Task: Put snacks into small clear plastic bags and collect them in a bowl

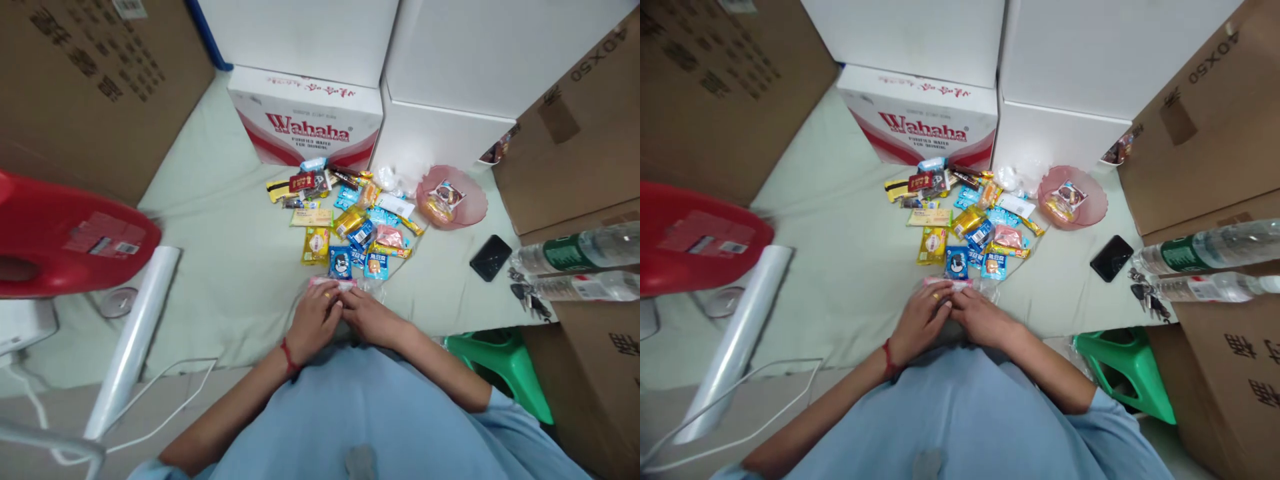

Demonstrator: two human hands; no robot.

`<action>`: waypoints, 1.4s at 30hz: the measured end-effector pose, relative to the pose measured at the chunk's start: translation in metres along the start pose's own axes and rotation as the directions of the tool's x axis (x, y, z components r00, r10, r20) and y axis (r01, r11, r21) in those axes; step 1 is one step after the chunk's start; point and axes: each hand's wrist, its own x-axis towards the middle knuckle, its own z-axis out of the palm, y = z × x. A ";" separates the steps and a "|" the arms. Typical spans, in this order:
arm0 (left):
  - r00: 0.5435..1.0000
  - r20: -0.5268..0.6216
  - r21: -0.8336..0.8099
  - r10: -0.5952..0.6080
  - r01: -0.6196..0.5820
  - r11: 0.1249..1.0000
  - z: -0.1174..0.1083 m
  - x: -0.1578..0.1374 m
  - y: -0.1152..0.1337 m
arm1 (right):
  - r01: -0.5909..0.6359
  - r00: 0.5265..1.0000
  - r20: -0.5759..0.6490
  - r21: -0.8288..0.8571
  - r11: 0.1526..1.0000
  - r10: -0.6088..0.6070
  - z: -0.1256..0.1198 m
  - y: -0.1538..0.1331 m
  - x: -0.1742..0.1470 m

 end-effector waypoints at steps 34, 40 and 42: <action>0.974 -0.209 -0.009 0.083 -0.087 0.996 -0.001 -0.032 -0.057 | -0.389 0.847 -0.191 0.413 0.824 0.495 0.003 -0.006 0.064; 0.979 -0.165 -0.113 -0.123 0.105 0.988 0.009 -0.006 -0.064 | -0.349 0.892 -0.161 0.348 0.870 0.422 0.005 -0.007 0.061; 0.972 -0.202 -0.094 -0.122 0.105 0.990 0.009 -0.004 -0.061 | -0.333 0.911 -0.144 0.292 0.896 0.386 0.006 -0.013 0.058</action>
